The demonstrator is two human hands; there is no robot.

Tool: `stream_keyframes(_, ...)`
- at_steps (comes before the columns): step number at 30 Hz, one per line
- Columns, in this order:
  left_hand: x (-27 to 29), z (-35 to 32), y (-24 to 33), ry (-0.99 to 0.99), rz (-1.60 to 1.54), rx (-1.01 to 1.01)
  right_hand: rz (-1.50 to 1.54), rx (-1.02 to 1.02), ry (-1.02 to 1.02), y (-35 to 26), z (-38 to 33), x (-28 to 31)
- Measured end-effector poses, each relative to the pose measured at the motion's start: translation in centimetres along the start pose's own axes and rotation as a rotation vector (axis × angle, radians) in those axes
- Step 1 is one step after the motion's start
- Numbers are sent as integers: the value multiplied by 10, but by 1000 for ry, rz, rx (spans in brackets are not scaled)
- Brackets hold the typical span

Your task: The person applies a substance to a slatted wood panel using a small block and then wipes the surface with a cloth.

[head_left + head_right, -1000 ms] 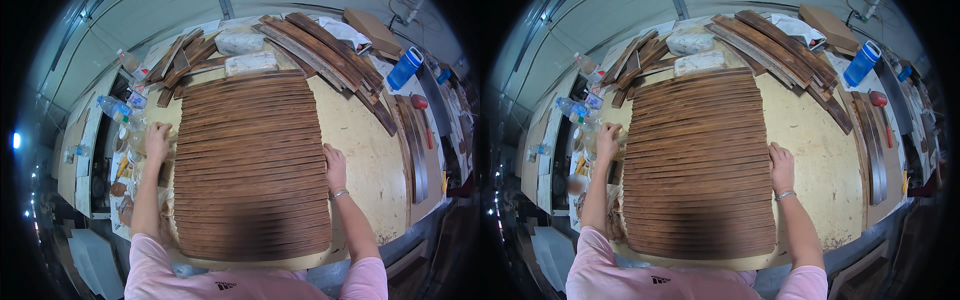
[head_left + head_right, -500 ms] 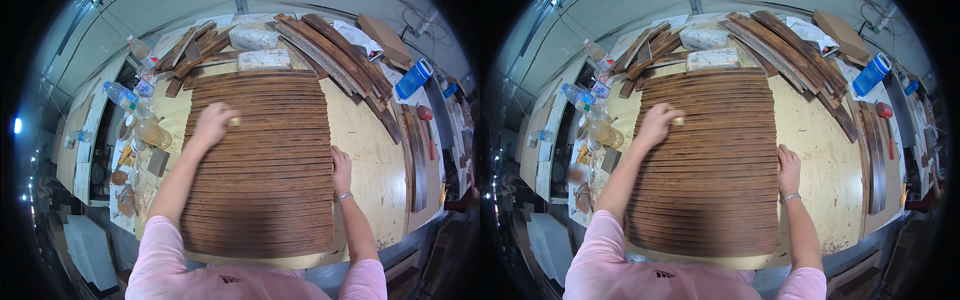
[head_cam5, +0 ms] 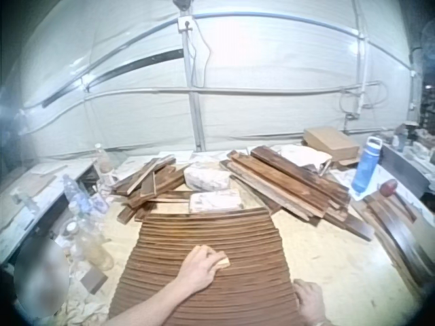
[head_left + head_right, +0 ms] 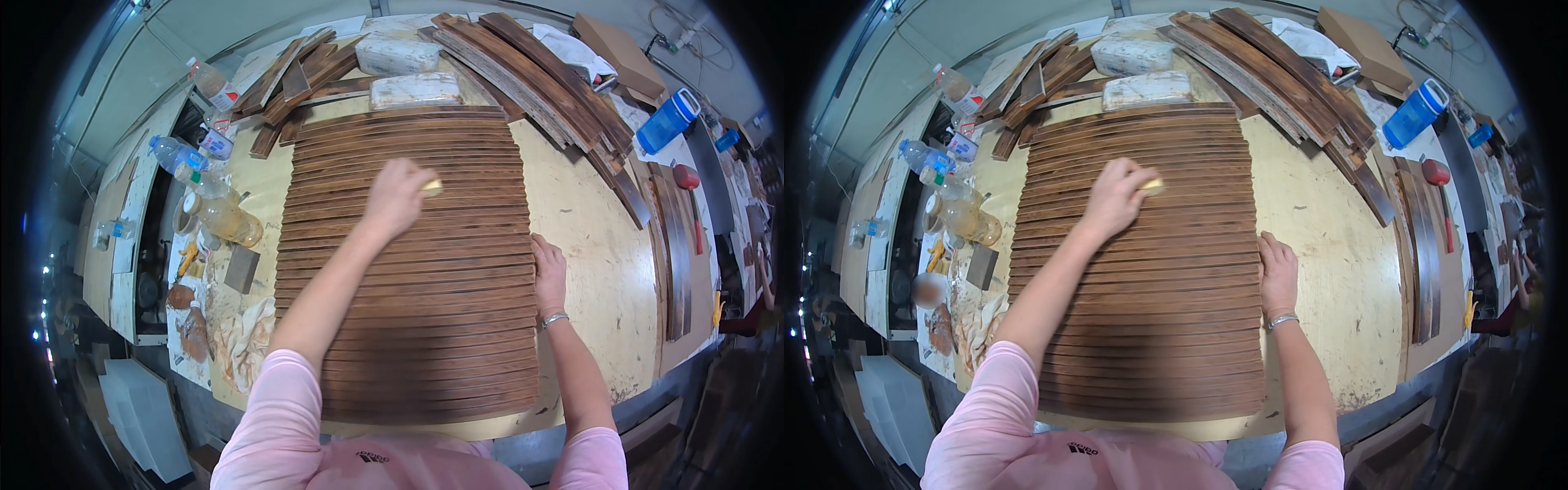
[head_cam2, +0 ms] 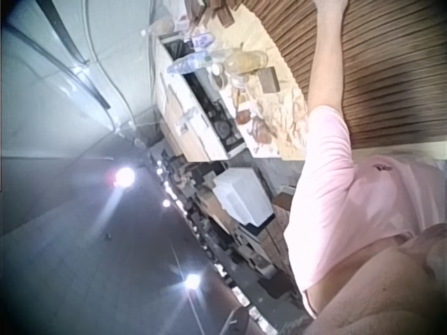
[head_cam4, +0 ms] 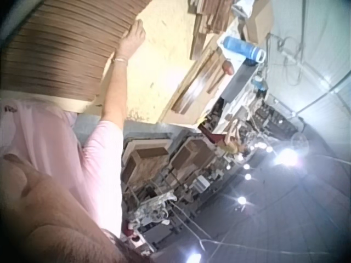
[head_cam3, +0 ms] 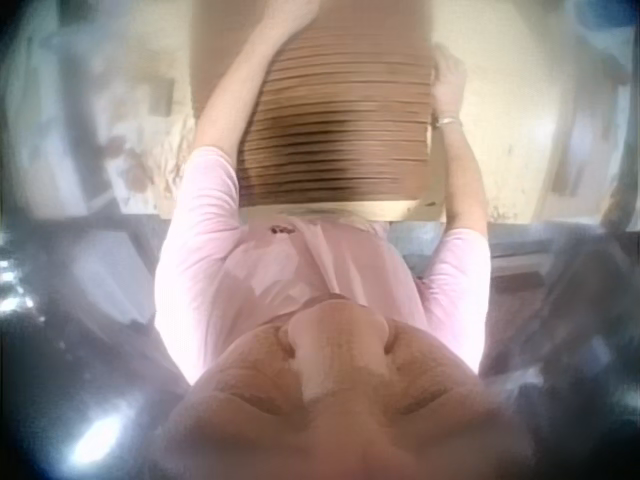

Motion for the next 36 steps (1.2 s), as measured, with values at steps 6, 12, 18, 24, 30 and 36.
stream_keyframes(6,-86,76,72,92,-28,-115,20,-12,2,-6,-1,4)
stream_keyframes(12,-105,108,104,101,-59,-146,61,-10,24,-9,1,9)
stream_keyframes(18,-50,54,61,-57,118,70,64,-39,5,-6,-1,9)
stream_keyframes(24,61,-64,-34,-32,322,498,11,-24,9,2,-2,2)
stream_keyframes(30,144,-146,-81,115,540,830,-2,-32,-21,4,-1,-1)
stream_keyframes(36,122,-139,-65,60,455,539,1,-40,-20,4,-2,-2)
Point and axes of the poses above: each hand's wrist, its own z-axis towards the middle knuckle, its own x-axis out of the back of the hand, y = z × x, the point moved 2 cm from there along z, towards the middle knuckle, and after that the axes turned 9 degrees about -x, right-handed, at the moved point
